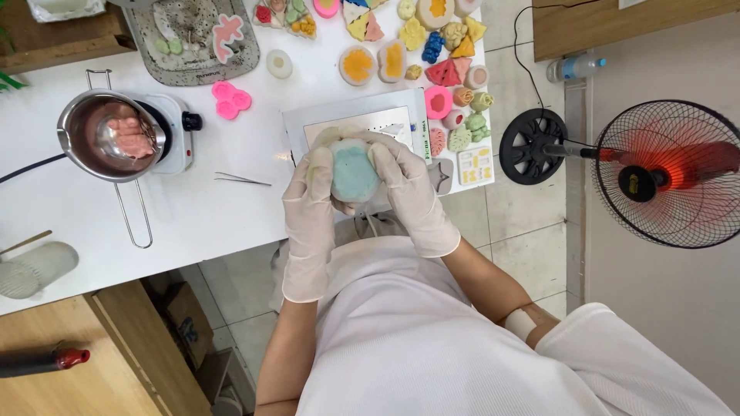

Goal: The person, wearing gloves, spoons melted soap base from a melting pot and works with colorful molded soap shapes on the workbench. They press a mold, demold a shaped soap bar, place it on a shelf, and continue handling and arranging molded soaps near the pot.

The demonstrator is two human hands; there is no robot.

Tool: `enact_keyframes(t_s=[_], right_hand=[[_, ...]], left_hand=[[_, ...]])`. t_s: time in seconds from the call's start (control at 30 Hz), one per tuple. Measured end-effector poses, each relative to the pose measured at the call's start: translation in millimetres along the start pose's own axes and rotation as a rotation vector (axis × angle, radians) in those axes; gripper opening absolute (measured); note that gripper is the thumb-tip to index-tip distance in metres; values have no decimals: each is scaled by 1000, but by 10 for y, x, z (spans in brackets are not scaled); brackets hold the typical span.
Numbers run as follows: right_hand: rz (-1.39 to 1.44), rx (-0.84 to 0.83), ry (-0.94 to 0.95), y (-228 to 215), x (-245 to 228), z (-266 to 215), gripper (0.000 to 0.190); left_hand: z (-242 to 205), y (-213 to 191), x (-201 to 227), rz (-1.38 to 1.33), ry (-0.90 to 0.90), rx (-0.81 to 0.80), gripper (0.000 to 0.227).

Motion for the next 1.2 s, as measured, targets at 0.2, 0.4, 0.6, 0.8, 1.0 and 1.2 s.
enact_keyframes(t_s=[0.2,0.4,0.6,0.8,1.0,1.2], right_hand=[[-9,-4,-84,61,-43,2,40],[-93,137,-66,75,63,-85,42],[-190,240,-173,162,19,-119,40],[-180,183,-215,289,-285,-180,41],[-270,135,-295,310,-401,-166,42],[-343,134,-366,256,-308,-108,37]], left_hand=[[-8,-12,123,56,7,-14,49],[22,-49,129,113,-31,-60,51],[104,-124,107,64,-14,-187,51],[110,-158,206,39,21,-310,56],[116,-192,216,-29,22,-350,56],[134,-212,174,-31,34,-349,55]])
Point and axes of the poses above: each hand's wrist, its own z-axis towards the middle knuckle, its own y-axis out of the palm, x = y × z, the point moved 2 cm from there along z, towards the middle knuckle, and after that the axes turned 8 degrees about z, right-handed, at the moved point
